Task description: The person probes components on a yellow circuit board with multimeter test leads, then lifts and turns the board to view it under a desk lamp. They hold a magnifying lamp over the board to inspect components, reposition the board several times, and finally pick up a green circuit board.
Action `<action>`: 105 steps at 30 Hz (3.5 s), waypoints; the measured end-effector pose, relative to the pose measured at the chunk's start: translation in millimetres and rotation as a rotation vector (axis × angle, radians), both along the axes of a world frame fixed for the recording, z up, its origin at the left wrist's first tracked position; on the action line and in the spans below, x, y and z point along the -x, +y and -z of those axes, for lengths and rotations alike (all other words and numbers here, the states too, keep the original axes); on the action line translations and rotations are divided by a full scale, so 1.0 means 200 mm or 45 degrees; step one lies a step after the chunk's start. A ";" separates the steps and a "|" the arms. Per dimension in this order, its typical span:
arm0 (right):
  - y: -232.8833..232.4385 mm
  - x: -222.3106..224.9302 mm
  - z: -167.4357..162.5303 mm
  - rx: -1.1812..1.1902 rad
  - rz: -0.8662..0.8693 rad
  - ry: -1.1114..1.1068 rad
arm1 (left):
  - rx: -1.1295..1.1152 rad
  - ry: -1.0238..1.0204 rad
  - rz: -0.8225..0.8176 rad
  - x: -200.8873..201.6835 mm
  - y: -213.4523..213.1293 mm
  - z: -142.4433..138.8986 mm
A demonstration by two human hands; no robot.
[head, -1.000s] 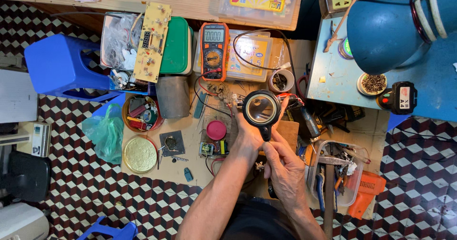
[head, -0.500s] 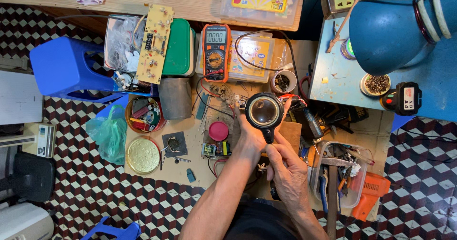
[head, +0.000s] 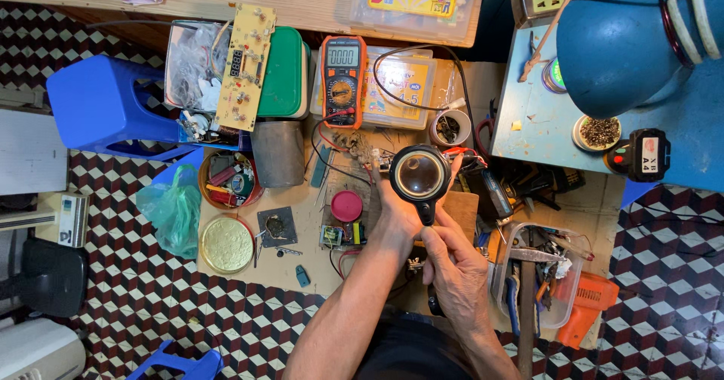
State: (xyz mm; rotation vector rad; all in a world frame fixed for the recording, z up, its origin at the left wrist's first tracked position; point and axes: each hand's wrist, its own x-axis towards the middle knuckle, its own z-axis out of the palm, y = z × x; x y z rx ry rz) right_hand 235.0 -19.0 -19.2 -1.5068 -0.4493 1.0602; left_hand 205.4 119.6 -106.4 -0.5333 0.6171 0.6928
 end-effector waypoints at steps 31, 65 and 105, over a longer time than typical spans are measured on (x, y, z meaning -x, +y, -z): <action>0.02 0.00 -0.02 0.001 -0.022 -0.029 | 0.144 0.032 -0.061 -0.01 0.03 -0.09; 0.03 -0.01 -0.02 0.037 -0.009 -0.041 | -0.008 0.062 -0.032 -0.01 0.02 -0.14; 0.02 0.01 -0.06 0.037 -0.033 -0.062 | 0.040 0.064 -0.074 0.01 0.00 -0.10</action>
